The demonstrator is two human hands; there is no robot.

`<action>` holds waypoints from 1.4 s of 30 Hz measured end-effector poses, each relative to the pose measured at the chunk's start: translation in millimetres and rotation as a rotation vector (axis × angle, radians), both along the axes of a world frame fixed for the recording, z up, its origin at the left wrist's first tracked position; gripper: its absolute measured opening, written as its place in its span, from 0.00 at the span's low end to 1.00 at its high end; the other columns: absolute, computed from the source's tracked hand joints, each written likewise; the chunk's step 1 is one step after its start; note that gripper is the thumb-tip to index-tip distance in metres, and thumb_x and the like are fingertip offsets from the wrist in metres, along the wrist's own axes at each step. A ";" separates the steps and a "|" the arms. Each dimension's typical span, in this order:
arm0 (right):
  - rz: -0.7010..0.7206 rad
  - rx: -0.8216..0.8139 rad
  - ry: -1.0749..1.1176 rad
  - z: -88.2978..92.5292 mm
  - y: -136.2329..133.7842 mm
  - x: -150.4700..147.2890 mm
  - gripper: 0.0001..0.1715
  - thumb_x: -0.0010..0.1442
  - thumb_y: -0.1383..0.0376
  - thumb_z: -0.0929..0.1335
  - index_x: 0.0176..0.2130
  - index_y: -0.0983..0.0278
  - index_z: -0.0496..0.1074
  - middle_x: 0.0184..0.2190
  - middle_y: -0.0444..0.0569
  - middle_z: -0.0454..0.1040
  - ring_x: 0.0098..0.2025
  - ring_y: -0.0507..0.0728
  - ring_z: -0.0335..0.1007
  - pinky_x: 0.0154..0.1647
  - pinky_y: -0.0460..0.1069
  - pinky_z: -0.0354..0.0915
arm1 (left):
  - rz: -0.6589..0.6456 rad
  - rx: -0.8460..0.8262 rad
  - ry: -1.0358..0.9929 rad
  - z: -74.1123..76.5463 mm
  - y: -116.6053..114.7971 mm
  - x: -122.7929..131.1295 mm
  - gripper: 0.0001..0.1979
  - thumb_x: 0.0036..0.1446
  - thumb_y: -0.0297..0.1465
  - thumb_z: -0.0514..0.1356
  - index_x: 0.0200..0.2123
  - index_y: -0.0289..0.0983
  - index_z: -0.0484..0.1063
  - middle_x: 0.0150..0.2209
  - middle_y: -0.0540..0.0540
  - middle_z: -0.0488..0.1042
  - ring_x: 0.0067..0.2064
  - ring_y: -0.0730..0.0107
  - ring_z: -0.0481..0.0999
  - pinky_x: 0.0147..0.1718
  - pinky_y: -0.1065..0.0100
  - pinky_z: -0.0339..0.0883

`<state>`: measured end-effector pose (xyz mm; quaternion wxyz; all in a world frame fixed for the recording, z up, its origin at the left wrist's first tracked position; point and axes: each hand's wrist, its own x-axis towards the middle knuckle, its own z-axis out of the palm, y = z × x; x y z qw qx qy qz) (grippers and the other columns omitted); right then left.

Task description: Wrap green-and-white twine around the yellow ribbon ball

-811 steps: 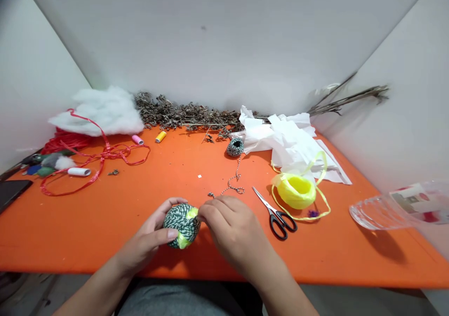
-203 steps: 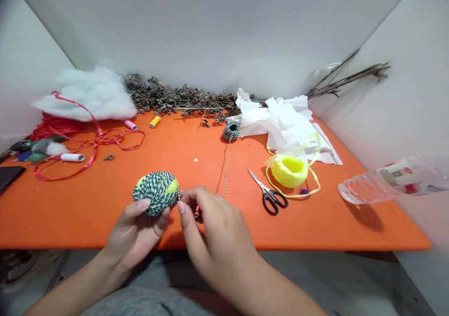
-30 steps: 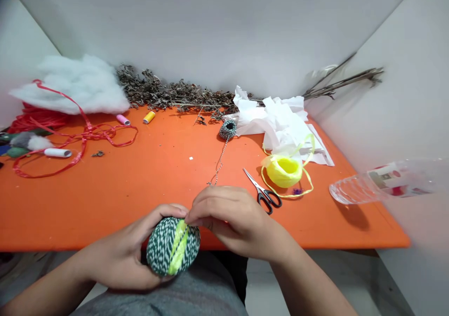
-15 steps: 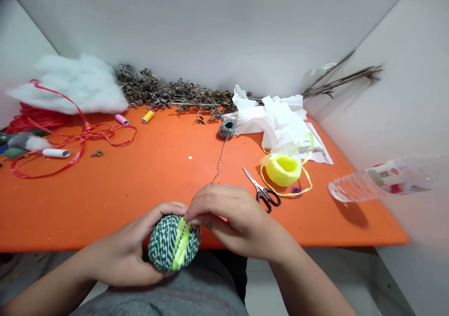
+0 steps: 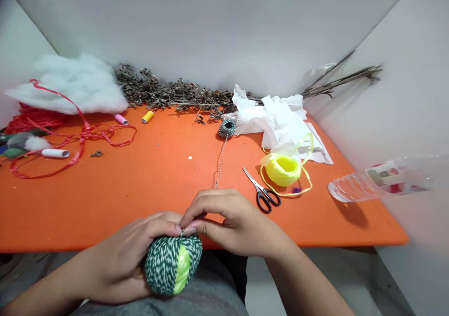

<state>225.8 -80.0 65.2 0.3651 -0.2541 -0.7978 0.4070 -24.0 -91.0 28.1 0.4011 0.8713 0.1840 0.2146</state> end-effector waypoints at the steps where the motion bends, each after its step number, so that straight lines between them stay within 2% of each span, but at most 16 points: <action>1: 0.004 -0.010 -0.009 1.1 -0.5 0.3 0.04 0.67 0.70 0.70 0.39 0.67 0.77 0.32 0.50 0.79 0.35 0.51 0.75 0.37 0.45 0.70 | -0.004 0.011 -0.007 -0.2 -0.1 0.0 0.38 0.56 0.29 0.66 0.62 0.49 0.49 0.57 0.41 0.71 0.58 0.56 0.73 0.55 0.60 0.69; 10: -0.067 0.014 -0.103 10.7 -9.5 0.1 0.03 0.66 0.71 0.70 0.39 0.67 0.76 0.32 0.49 0.79 0.34 0.51 0.74 0.36 0.45 0.70 | -0.031 0.017 -0.146 -4.6 -0.8 0.7 0.39 0.55 0.22 0.62 0.64 0.49 0.48 0.57 0.40 0.68 0.57 0.58 0.72 0.55 0.60 0.68; 14: -0.092 0.032 -0.139 14.0 -12.2 0.5 0.03 0.66 0.71 0.70 0.39 0.65 0.76 0.32 0.47 0.79 0.34 0.51 0.74 0.36 0.45 0.70 | -0.047 0.050 -0.115 -4.0 -1.0 -0.5 0.43 0.54 0.18 0.59 0.66 0.52 0.44 0.59 0.39 0.66 0.57 0.57 0.71 0.55 0.57 0.69; 19: -0.110 0.035 -0.150 17.9 -14.7 1.2 0.03 0.66 0.71 0.70 0.39 0.65 0.76 0.32 0.47 0.80 0.34 0.51 0.75 0.36 0.44 0.70 | -0.053 0.178 -0.068 -3.1 0.3 -1.5 0.40 0.60 0.23 0.59 0.68 0.53 0.44 0.61 0.36 0.66 0.61 0.54 0.69 0.55 0.56 0.69; 21: -0.107 0.042 -0.159 19.3 -15.9 1.4 0.03 0.65 0.71 0.70 0.39 0.65 0.76 0.32 0.47 0.80 0.34 0.50 0.75 0.36 0.44 0.69 | -0.048 0.193 -0.041 -3.5 -0.9 -1.5 0.37 0.63 0.27 0.60 0.68 0.54 0.47 0.61 0.38 0.67 0.61 0.54 0.70 0.56 0.56 0.69; 23: -0.104 0.049 -0.170 20.6 -16.9 1.5 0.03 0.65 0.72 0.70 0.40 0.66 0.76 0.32 0.46 0.80 0.34 0.50 0.75 0.36 0.43 0.69 | -0.028 0.146 -0.012 -4.5 -2.9 -1.7 0.31 0.64 0.29 0.60 0.66 0.54 0.55 0.62 0.40 0.69 0.62 0.54 0.70 0.58 0.56 0.69; 26: -0.102 0.053 -0.176 22.1 -18.3 2.0 0.03 0.65 0.72 0.71 0.40 0.66 0.76 0.32 0.46 0.80 0.35 0.50 0.75 0.37 0.43 0.69 | 0.007 0.070 0.013 -6.1 -4.6 -3.0 0.23 0.66 0.28 0.59 0.61 0.52 0.65 0.63 0.44 0.70 0.65 0.55 0.68 0.62 0.56 0.66; 28: -0.100 0.051 -0.174 22.8 -19.4 2.3 0.03 0.66 0.72 0.70 0.41 0.65 0.75 0.33 0.46 0.79 0.35 0.50 0.75 0.37 0.43 0.69 | -0.002 0.132 -0.015 -6.3 -3.7 -4.0 0.26 0.67 0.24 0.56 0.63 0.52 0.64 0.64 0.44 0.70 0.66 0.57 0.67 0.64 0.57 0.64; 31: -0.086 0.048 -0.158 23.5 -21.5 2.4 0.04 0.66 0.72 0.70 0.41 0.65 0.75 0.33 0.47 0.79 0.35 0.50 0.75 0.37 0.43 0.69 | -0.042 0.276 -0.093 -5.7 -1.1 -5.0 0.31 0.67 0.22 0.54 0.69 0.50 0.55 0.64 0.41 0.71 0.68 0.57 0.65 0.64 0.54 0.64; 34: -0.066 0.045 -0.151 24.6 -23.3 1.9 0.05 0.66 0.73 0.69 0.41 0.65 0.75 0.34 0.47 0.78 0.36 0.50 0.74 0.38 0.44 0.70 | -0.046 0.287 -0.143 -6.9 -1.1 -5.7 0.33 0.67 0.22 0.55 0.70 0.49 0.53 0.61 0.39 0.74 0.68 0.56 0.65 0.63 0.52 0.66; 38: -0.040 0.051 -0.158 27.9 -22.2 1.7 0.04 0.67 0.73 0.69 0.41 0.66 0.75 0.33 0.47 0.77 0.35 0.50 0.74 0.37 0.44 0.69 | -0.011 0.303 -0.161 -10.8 -3.9 -6.5 0.29 0.65 0.22 0.56 0.65 0.50 0.62 0.60 0.41 0.75 0.67 0.56 0.67 0.59 0.55 0.72; 42: -0.075 0.127 -0.184 32.7 -20.8 1.9 0.06 0.67 0.75 0.68 0.41 0.67 0.75 0.33 0.47 0.76 0.35 0.50 0.73 0.37 0.44 0.68 | 0.111 0.607 -0.319 -7.4 0.8 -5.1 0.14 0.63 0.25 0.59 0.50 0.44 0.75 0.54 0.41 0.79 0.63 0.54 0.72 0.53 0.57 0.77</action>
